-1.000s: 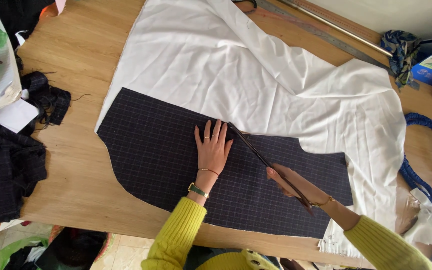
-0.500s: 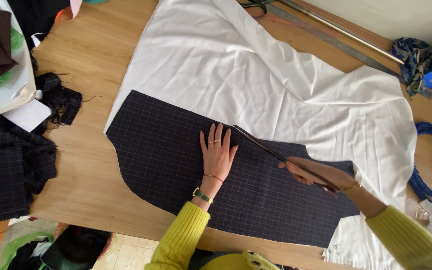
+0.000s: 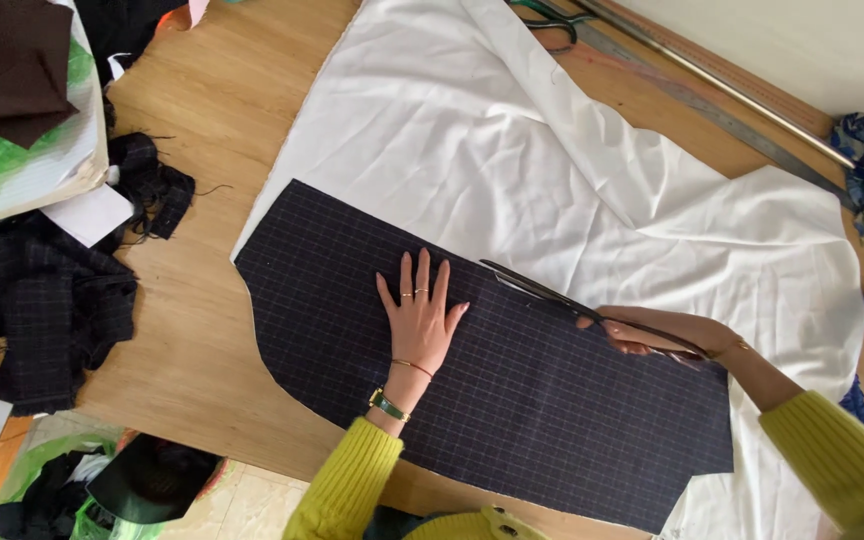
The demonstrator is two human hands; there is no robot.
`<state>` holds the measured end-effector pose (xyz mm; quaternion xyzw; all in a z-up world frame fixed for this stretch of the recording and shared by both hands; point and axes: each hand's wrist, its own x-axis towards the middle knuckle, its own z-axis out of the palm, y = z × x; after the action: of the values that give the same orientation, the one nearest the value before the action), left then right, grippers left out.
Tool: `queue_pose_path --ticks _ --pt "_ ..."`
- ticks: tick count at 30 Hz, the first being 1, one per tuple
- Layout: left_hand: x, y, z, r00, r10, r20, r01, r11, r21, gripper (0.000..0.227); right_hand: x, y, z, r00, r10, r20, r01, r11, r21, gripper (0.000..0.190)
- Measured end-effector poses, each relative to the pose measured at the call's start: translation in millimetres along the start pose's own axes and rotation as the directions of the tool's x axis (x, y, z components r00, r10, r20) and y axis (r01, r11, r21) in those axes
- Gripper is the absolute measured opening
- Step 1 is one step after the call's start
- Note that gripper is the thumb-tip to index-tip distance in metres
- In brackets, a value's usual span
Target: The person aligns a dark patterned fabric piece on a white cloth and uses shears to cut the white fabric along the edges of the patterned piece. The person adjusts the fabric and continues cutting around the perimeter.
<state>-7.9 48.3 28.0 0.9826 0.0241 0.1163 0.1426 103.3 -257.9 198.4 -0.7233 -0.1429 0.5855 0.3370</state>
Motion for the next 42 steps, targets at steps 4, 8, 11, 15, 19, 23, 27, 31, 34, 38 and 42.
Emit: queue_pose_path --ticks 4,8,11,15,19,23,27,31,34,38,42 --pt "3.1 15.3 -0.1 0.999 0.048 -0.003 -0.048 0.996 -0.076 0.068 -10.1 9.8 -1.7 0.999 0.053 0.008 -0.053 0.978 0.202 0.062" --pt "6.2 25.6 9.1 0.983 0.168 0.081 -0.163 0.985 -0.06 0.073 -13.6 55.2 -13.0 0.994 0.088 0.067 -0.094 0.991 0.091 0.068" --pt "6.4 25.5 11.2 0.976 0.197 0.091 -0.198 0.98 0.009 0.075 -21.4 57.0 -14.9 0.995 0.06 0.078 -0.064 0.997 0.052 0.062" --pt "4.0 28.0 12.3 0.978 0.186 0.092 -0.187 0.982 0.005 0.077 -29.6 63.6 -15.9 0.99 -0.119 0.081 0.111 0.989 0.095 0.056" --pt "2.1 37.7 5.0 0.979 0.185 0.085 -0.184 0.983 -0.024 0.073 -32.3 79.9 -18.5 0.974 -0.198 0.109 0.184 0.975 0.123 0.055" --pt "-0.7 49.6 -3.4 0.972 0.233 0.036 -0.23 0.971 -0.064 0.063 -37.6 100.2 -17.8 0.913 -0.371 0.17 0.339 0.922 0.187 0.053" --pt "-1.1 74.4 -6.3 0.955 0.287 -0.074 -0.296 0.92 -0.258 0.039 -54.7 105.2 -13.4 0.984 -0.163 0.077 0.157 0.985 0.073 0.065" --pt "9.0 113.9 11.2 0.911 0.412 -0.014 -0.399 0.873 -0.28 0.035 -68.9 97.9 8.4 0.974 -0.218 -0.056 0.223 0.969 0.108 0.085" --pt "16.6 142.0 29.8 0.88 0.475 -0.036 -0.474 0.866 -0.16 0.031 -84.4 94.3 24.5 0.983 -0.07 -0.169 0.086 0.992 0.091 0.101" --pt "22.9 161.0 38.9 0.897 0.434 0.081 -0.429 0.901 -0.068 0.023 -95.3 106.0 38.4 0.964 -0.146 -0.222 0.175 0.977 0.118 0.093" --pt "21.4 158.6 33.0 0.887 0.449 0.108 -0.439 0.892 -0.107 0.012 -91.8 131.8 43.6 0.964 -0.138 -0.226 0.181 0.966 0.182 0.101"
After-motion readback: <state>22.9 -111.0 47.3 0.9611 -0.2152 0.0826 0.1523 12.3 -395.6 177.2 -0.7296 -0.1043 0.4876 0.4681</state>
